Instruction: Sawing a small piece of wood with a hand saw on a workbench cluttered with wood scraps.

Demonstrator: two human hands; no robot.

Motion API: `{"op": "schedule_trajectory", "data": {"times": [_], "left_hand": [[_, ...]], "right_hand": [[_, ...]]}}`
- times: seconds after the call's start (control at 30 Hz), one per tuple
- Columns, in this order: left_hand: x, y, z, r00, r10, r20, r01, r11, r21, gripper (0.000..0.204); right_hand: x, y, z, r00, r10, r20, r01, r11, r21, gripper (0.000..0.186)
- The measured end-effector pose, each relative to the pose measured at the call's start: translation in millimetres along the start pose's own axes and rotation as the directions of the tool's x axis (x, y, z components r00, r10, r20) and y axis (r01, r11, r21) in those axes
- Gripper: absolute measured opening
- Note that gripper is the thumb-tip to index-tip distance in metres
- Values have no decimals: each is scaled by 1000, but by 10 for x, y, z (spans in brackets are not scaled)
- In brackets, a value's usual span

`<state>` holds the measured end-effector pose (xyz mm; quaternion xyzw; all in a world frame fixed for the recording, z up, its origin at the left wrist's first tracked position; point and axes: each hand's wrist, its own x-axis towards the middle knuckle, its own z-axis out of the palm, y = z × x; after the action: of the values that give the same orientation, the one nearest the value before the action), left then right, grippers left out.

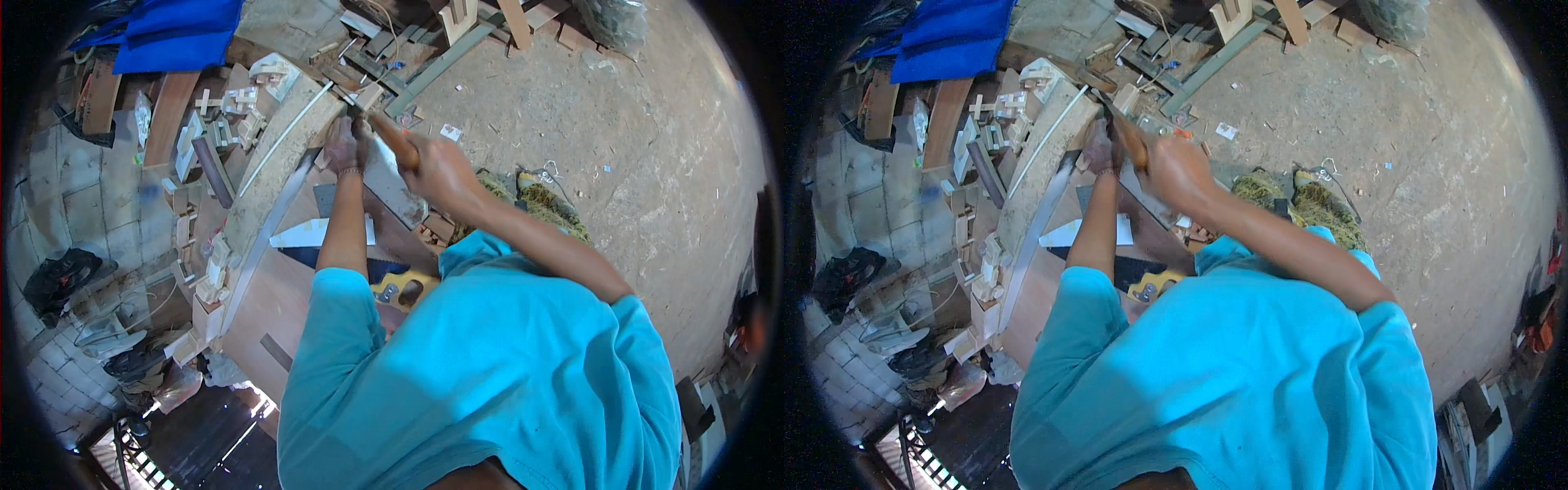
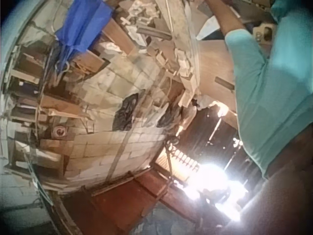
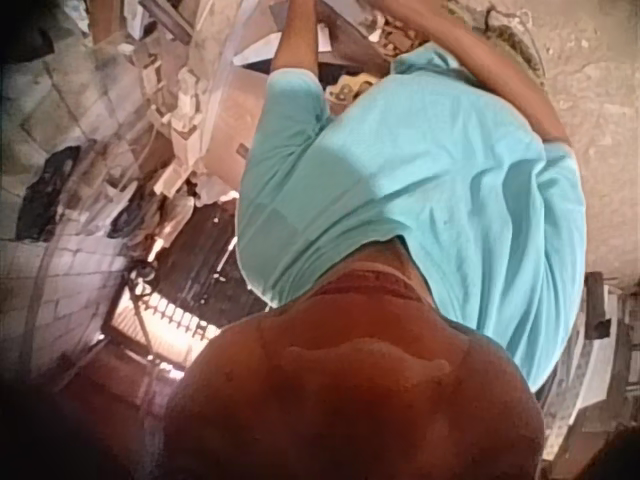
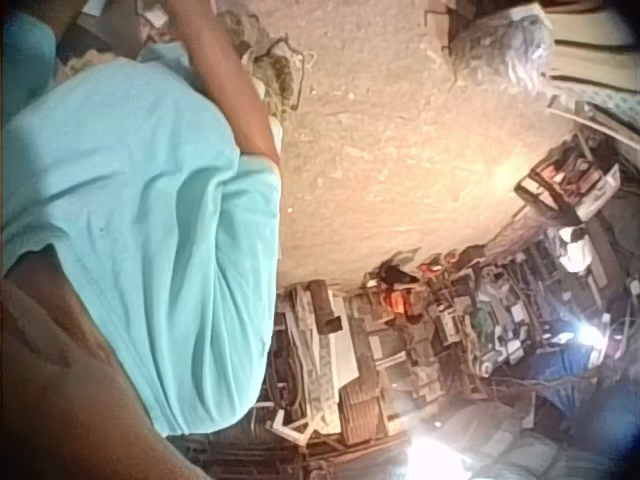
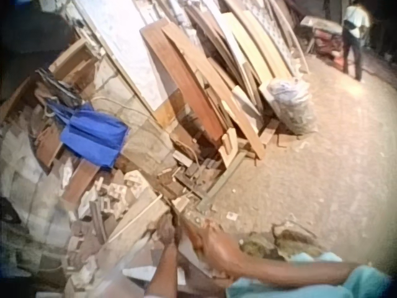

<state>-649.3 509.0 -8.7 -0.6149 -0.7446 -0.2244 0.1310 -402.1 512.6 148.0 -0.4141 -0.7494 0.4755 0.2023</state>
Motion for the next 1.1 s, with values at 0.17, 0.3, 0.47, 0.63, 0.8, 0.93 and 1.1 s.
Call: {"op": "schedule_trajectory", "data": {"times": [0.17,0.3,0.47,0.63,0.8,0.93,1.1], "left_hand": [[-92,1,120,999,-31,45,31,999,-12,17],[-225,-188,236,999,-14,-30,17,995,100,19],[-87,161,-53,994,-100,43,98,994,51,22],[14,80,-40,999,8,45,-10,999,41,14],[77,338,-153,996,43,-72,-50,995,-87,12],[-100,145,-89,995,-92,36,92,996,8,14],[-49,193,-60,996,-91,9,91,995,-39,23]], "right_hand": [[451,109,297,998,13,-58,-21,992,-125,23],[240,92,309,995,-52,-86,44,995,-88,24],[-251,26,-78,999,-36,-36,34,998,-57,27],[380,36,188,998,-45,-41,41,994,-99,22],[398,130,297,1000,6,-29,-8,996,-87,24],[48,8,181,999,-30,-21,28,997,-68,27],[-154,-89,-59,1000,22,21,-21,999,-46,28]]}}
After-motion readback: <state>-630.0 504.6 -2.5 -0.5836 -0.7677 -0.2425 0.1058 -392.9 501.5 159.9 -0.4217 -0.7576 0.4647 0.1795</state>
